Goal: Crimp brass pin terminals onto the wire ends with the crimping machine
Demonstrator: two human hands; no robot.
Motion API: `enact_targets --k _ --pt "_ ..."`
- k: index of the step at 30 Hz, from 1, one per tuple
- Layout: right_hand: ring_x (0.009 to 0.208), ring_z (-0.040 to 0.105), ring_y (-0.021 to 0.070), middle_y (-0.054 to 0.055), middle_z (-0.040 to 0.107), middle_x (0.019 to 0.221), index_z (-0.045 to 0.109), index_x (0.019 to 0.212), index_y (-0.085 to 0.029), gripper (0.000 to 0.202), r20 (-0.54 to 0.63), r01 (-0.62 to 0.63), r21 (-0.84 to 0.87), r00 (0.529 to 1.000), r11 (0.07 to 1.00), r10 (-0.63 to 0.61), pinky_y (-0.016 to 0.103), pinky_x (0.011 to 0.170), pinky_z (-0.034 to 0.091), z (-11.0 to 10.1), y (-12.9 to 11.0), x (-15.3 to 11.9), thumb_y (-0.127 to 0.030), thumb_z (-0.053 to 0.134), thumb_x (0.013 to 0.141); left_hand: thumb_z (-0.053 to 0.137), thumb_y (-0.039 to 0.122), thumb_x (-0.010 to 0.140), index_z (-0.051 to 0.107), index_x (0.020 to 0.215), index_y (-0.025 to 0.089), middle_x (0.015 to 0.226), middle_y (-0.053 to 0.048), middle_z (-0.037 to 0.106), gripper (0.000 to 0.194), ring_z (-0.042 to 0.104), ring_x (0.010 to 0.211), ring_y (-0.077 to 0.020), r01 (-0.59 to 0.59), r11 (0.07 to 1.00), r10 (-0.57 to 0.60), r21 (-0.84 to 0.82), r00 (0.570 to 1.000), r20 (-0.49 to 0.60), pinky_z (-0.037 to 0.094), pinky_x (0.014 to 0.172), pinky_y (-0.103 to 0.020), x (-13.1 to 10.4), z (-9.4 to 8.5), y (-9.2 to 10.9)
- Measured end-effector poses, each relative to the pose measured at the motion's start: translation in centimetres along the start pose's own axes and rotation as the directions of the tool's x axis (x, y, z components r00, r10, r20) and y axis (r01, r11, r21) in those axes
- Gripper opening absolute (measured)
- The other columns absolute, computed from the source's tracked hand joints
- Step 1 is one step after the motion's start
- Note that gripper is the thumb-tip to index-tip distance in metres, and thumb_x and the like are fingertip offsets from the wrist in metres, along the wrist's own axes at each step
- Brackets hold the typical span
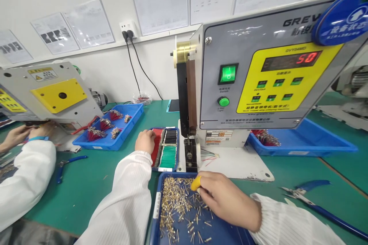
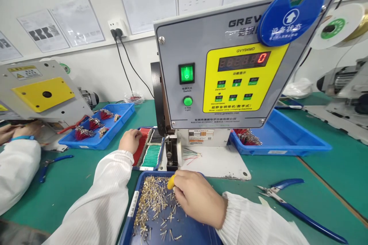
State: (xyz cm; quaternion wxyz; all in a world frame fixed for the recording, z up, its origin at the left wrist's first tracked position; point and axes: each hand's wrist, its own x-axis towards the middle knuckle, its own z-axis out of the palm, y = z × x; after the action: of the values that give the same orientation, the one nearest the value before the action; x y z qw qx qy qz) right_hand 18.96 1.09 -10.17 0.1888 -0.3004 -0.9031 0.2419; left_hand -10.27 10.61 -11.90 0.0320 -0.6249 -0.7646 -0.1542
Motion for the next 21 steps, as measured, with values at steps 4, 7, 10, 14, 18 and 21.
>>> enact_targets --k 4,7,10,14,18,21 --pt "0.076 0.057 0.0177 0.004 0.062 0.084 0.064 0.089 -0.015 0.020 -0.010 0.005 0.037 1.000 0.999 -0.005 0.029 0.069 0.043 -0.1 0.0 0.0 -0.008 0.045 0.089 0.050 0.019 0.089 0.069 0.093 0.022 0.095 -0.005 0.065 0.020 0.057 0.094 -0.0201 -0.090 0.995 0.092 -0.047 0.995 0.027 0.043 0.082 -0.029 -1.0 -0.4 2.2" --pt "0.072 0.056 0.0170 0.004 0.061 0.081 0.064 0.085 -0.014 0.018 -0.023 0.002 0.028 1.000 1.000 -0.001 0.028 0.066 0.041 -0.1 0.0 0.1 -0.008 0.047 0.087 0.049 0.017 0.089 0.072 0.090 0.022 0.095 -0.006 0.065 0.023 0.056 0.094 -0.0208 -0.202 0.977 0.209 -0.067 0.972 0.106 0.042 0.083 -0.030 -2.0 -0.6 3.9" --pt "0.066 0.053 0.0153 0.003 0.059 0.077 0.062 0.080 -0.014 0.016 -0.024 -0.001 0.007 1.000 1.000 0.002 0.027 0.061 0.038 -0.1 0.0 0.2 -0.007 0.049 0.085 0.052 0.016 0.086 0.072 0.080 0.020 0.091 -0.008 0.065 0.021 0.056 0.092 -0.0225 -0.264 0.964 0.267 -0.041 0.946 0.186 0.042 0.083 -0.032 -2.6 -0.8 4.9" --pt "0.065 0.052 0.0149 0.002 0.057 0.076 0.062 0.081 -0.014 0.016 -0.006 -0.009 -0.003 1.000 1.000 0.009 0.026 0.061 0.037 -0.1 0.0 0.2 -0.006 0.049 0.084 0.053 0.014 0.084 0.070 0.077 0.019 0.085 -0.008 0.063 0.019 0.057 0.085 -0.0209 -0.269 0.962 0.271 -0.039 0.939 0.210 0.042 0.078 -0.031 -2.8 -0.7 5.0" --pt "0.065 0.051 0.0151 0.002 0.056 0.075 0.060 0.078 -0.015 0.016 -0.009 -0.003 -0.008 1.000 1.000 0.002 0.026 0.060 0.037 -0.1 0.0 0.2 -0.007 0.047 0.084 0.051 0.013 0.085 0.066 0.077 0.018 0.083 -0.008 0.061 0.018 0.056 0.082 -0.0206 -0.260 0.965 0.263 -0.038 0.943 0.204 0.041 0.072 -0.031 -2.8 -0.4 4.9" --pt "0.064 0.050 0.0146 0.002 0.056 0.075 0.058 0.077 -0.016 0.016 -0.018 0.008 -0.002 1.000 1.000 -0.008 0.026 0.060 0.036 -0.2 0.0 0.2 -0.007 0.046 0.084 0.049 0.013 0.087 0.064 0.077 0.018 0.085 -0.009 0.060 0.019 0.055 0.083 -0.0213 -0.263 0.964 0.265 -0.037 0.945 0.193 0.039 0.072 -0.031 -2.9 -0.1 4.9"
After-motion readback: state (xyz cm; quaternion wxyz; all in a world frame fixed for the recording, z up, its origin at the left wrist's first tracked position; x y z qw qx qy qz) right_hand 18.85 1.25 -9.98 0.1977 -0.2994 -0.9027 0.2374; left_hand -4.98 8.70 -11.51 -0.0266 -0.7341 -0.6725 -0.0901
